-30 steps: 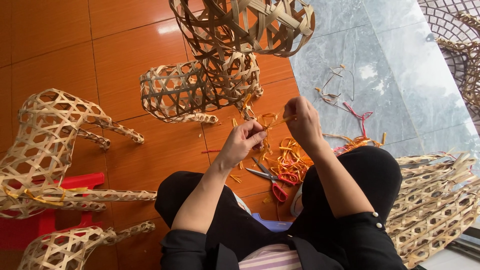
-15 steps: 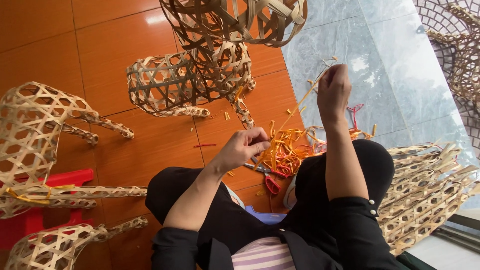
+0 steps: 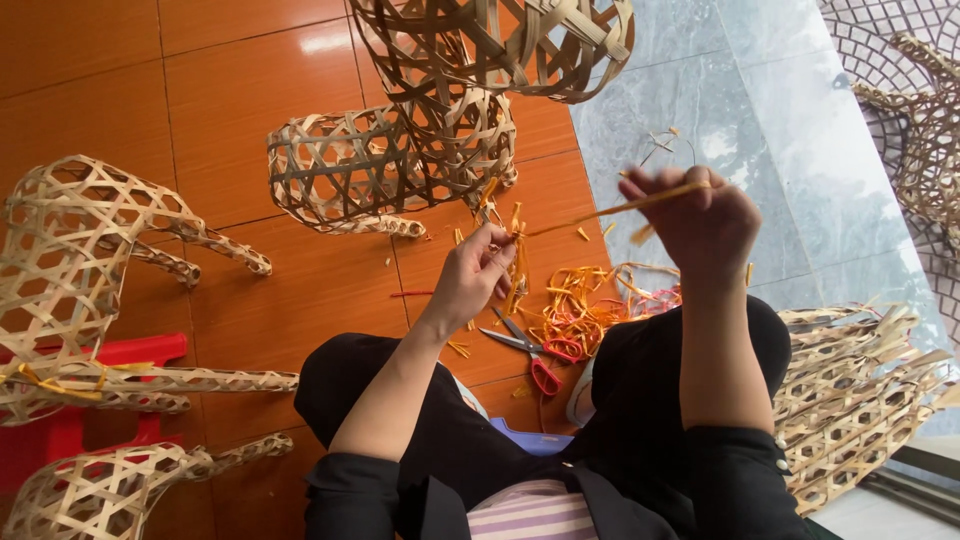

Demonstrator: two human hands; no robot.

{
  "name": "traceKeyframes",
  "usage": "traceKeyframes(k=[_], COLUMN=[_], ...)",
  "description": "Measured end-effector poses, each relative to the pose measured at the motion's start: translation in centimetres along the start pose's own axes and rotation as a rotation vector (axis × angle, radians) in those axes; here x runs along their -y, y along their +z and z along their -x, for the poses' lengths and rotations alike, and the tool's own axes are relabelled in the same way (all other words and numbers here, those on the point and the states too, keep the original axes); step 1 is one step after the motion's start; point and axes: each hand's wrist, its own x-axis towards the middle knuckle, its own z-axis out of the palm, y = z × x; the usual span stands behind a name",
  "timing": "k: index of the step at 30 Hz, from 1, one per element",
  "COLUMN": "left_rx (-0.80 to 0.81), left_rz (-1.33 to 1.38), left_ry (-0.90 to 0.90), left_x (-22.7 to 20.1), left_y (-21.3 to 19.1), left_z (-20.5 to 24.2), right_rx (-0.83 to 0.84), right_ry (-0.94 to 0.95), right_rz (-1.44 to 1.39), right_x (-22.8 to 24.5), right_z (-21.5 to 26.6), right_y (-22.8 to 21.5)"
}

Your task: Assembling bamboo animal sculptures by tying strips with plastic ties and trimming with scissors

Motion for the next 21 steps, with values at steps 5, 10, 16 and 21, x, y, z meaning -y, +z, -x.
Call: traceKeyframes(k=[5, 10, 16, 21], left_rx=[0.075, 0.247, 0.382, 0.460], left_rz=[0.054, 0.124, 0.395, 0.627], left_ry=[-0.007, -0.017, -0.179, -0.293], left_x=[0.2, 1.9, -0.2, 1.7], left_y=[0.9, 4.0, 8.1, 9.2], left_z=[0.3, 1.0, 3.0, 2.6], right_rx=[0.062, -0.301, -0.668, -0.847], right_ry=[0.196, 0.333, 0.281, 0.035], right_rz=[-0.125, 0.241, 0.251, 0.111], right_x=[-1.0, -0.1, 0.4, 2.1], right_z=[1.7, -0.9, -3.7, -3.9], right_y=[1.5, -0.3, -8.3, -16.8])
